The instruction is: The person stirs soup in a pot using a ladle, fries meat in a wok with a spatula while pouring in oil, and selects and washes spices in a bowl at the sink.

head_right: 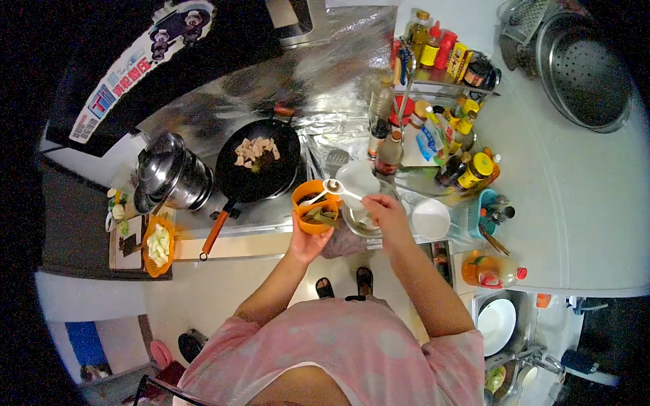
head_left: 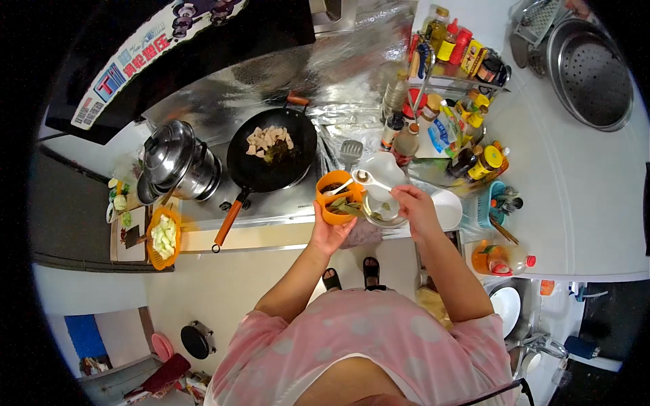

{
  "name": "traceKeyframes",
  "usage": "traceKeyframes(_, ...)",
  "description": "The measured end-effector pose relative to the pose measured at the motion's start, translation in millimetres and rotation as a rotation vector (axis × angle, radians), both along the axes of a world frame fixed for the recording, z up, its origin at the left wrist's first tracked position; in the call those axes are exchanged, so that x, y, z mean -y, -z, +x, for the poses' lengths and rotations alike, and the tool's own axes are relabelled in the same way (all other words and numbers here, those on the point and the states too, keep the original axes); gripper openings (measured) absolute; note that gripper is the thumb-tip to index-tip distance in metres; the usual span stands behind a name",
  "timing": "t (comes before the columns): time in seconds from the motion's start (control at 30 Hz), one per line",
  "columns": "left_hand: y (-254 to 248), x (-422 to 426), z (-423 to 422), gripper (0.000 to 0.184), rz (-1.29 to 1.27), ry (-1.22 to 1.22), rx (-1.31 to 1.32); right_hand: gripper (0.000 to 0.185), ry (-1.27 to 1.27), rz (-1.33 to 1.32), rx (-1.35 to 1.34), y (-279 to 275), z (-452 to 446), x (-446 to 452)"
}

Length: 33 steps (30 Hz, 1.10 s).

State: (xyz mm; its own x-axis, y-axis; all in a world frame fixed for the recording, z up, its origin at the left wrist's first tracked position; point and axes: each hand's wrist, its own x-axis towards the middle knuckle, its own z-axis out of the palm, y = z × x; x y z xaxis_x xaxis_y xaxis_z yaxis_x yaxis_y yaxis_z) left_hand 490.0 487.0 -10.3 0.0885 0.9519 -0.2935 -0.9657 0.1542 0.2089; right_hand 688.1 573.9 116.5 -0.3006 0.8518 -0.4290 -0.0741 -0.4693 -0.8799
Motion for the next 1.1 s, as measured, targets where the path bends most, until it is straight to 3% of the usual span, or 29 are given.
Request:
traceKeyframes(0.27, 9, -25, 8, 0.076, 0.053, 0.070, -0.051, 0.015, 0.056, 0.087, 0.044, 1, 14, -25)
traceKeyframes(0.37, 15, -30, 13, 0.077, 0.048, 0.083, -0.073, 0.012, 0.067, 0.305, 0.050, 38, 24, -42)
traceKeyframes(0.47, 12, -30, 18, 0.077, -0.002, 0.061, -0.048, 0.011, 0.132, 0.166, 0.135, 16, 23, -39)
traceKeyframes(0.67, 36, -2, 2, 0.073, -0.065, 0.135, -0.132, 0.016, -0.033, -0.064, 0.055, 58, 13, -38)
traceKeyframes(0.8, 66, 22, -10, 0.067, -0.271, 0.106, -0.293, 0.017, -0.075, -0.068, 0.143, 86, -2, -28)
traceKeyframes(0.83, 68, 27, -14, 0.054, -0.346, 0.120, -0.297, 0.017, -0.079, -0.070, 0.181, 90, -5, -25)
traceKeyframes(0.97, 78, 32, -16, 0.035, -0.553, 0.163, -0.497, 0.019, -0.074, -0.081, 0.238, 120, -9, -21)
traceKeyframes(1.1, 100, 37, -16, 0.032, -0.560, 0.187, -0.580, 0.020, -0.085, -0.076, 0.268, 136, -7, -20)
